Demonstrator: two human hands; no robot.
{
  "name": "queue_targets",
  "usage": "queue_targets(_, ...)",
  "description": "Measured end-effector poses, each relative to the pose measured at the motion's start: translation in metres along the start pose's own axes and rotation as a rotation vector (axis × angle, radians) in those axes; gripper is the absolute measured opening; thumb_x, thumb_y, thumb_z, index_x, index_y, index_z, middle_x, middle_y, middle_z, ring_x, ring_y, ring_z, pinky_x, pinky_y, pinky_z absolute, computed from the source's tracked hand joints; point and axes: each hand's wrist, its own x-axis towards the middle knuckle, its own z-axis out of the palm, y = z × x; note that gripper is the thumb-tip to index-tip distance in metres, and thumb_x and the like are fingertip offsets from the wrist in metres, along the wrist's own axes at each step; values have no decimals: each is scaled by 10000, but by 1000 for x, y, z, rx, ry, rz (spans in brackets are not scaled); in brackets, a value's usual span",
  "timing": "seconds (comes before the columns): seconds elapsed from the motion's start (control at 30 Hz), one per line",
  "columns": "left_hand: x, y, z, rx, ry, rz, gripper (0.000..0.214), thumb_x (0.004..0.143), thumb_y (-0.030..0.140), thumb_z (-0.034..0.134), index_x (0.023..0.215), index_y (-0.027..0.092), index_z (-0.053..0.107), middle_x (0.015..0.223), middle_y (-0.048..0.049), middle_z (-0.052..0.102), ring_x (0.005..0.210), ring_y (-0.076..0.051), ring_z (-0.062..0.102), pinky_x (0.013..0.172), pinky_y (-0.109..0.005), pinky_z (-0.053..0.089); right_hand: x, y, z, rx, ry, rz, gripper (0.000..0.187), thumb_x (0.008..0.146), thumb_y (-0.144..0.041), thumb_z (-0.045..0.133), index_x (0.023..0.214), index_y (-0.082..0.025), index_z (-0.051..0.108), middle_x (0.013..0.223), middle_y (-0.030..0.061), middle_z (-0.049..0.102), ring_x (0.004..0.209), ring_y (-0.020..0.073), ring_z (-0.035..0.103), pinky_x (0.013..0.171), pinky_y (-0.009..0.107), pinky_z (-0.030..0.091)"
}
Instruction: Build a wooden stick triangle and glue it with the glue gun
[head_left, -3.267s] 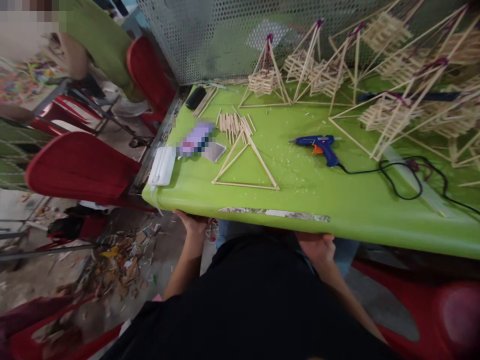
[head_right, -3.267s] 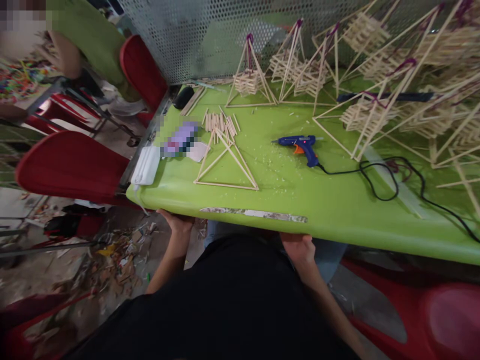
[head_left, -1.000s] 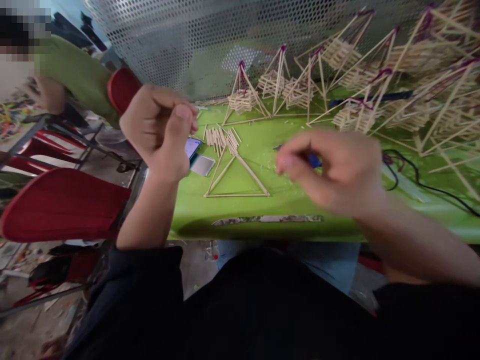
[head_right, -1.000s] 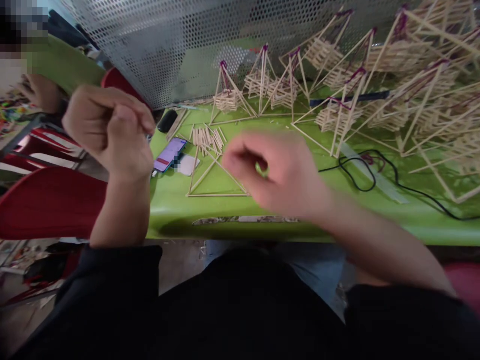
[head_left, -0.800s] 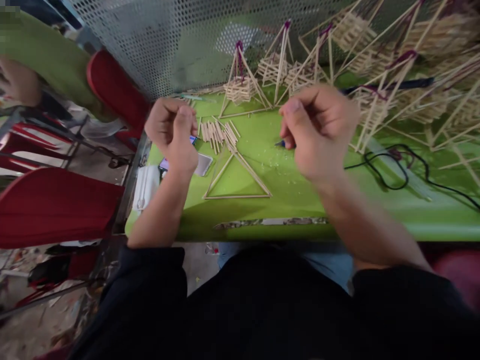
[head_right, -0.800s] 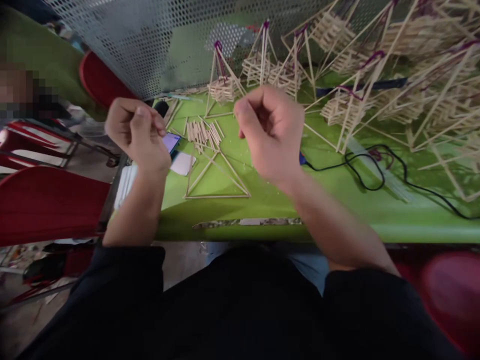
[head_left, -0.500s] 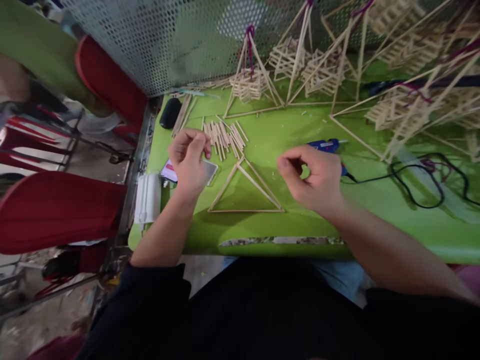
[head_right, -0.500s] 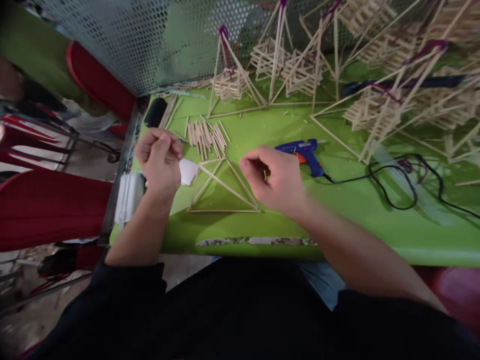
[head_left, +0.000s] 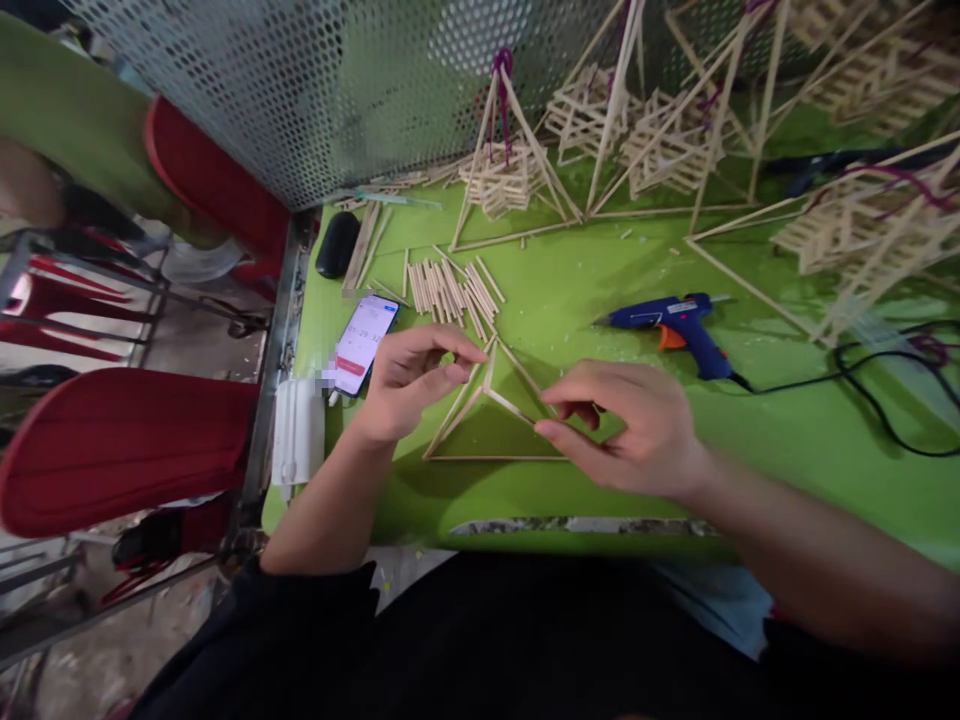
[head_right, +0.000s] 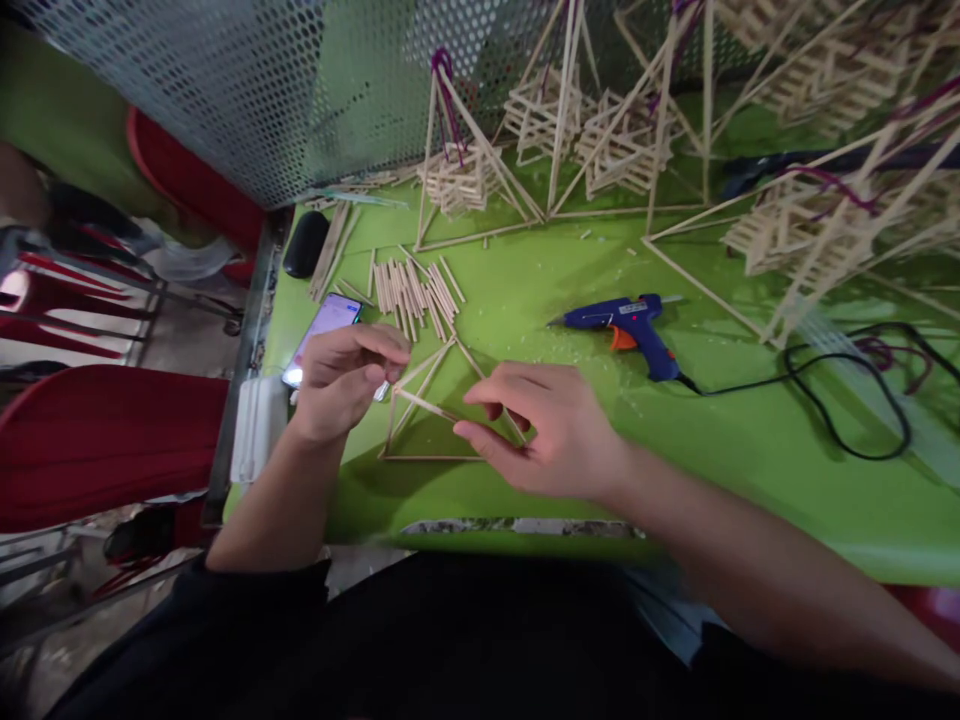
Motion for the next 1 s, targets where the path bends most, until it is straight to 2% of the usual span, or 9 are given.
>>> queue_targets(0.1, 1, -1, 2, 28, -20, 30, 195, 1020, 296, 838, 1198, 266, 911, 939, -76, 801, 804, -164, 680, 706, -315, 521, -1, -4, 1, -17, -9, -18, 109, 1043, -207, 813, 1032, -210, 705, 779, -14, 719, 615, 107, 614, 548, 267, 483)
queue_targets(0.27, 2, -5, 1, 91, -15, 90, 203, 1017, 341, 847, 1199, 276, 909, 980, -71, 819, 842, -167, 714, 746, -322, 551, -3, -9, 3, -64, 20, 6, 95, 1040, -188, 802, 1034, -223, 715, 778, -28, 709, 579, 101, 561, 534, 281, 455)
queue_targets(0.43, 4, -1, 6, 51, -64, 172, 299, 1010, 356, 811, 1273, 238, 888, 999, -77, 790, 848, -164, 678, 757, -324, 545, -4, -11, 6, -94, 26, -29, 97, 1049, -186, 787, 1025, -231, 705, 780, -25, 704, 595, 112, 577, 552, 297, 466)
queue_targets(0.7, 6, 6, 14, 38, -29, 130, 328, 1004, 445, 785, 1228, 241, 910, 891, -71, 757, 738, -172, 623, 680, -333, 526, -7, -11, 10, -203, 12, -80, 80, 1055, -184, 787, 1072, -215, 715, 802, -19, 750, 631, 123, 636, 590, 306, 509)
queue_targets(0.83, 2, 3, 12, 44, -3, 101, 292, 1037, 371, 762, 1264, 245, 896, 914, -70, 747, 786, -175, 641, 699, -324, 541, -7, -12, 10, -249, 0, -89, 83, 1054, -182, 794, 1043, -208, 716, 799, -15, 761, 617, 122, 627, 580, 313, 500)
queue_targets(1.0, -1, 8, 14, 104, -16, 163, 306, 1024, 333, 802, 1313, 257, 865, 891, -49, 732, 779, -166, 669, 706, -310, 587, -7, -13, 10, -282, -3, -87, 76, 1053, -178, 792, 1046, -209, 722, 799, -11, 772, 605, 124, 630, 571, 321, 493)
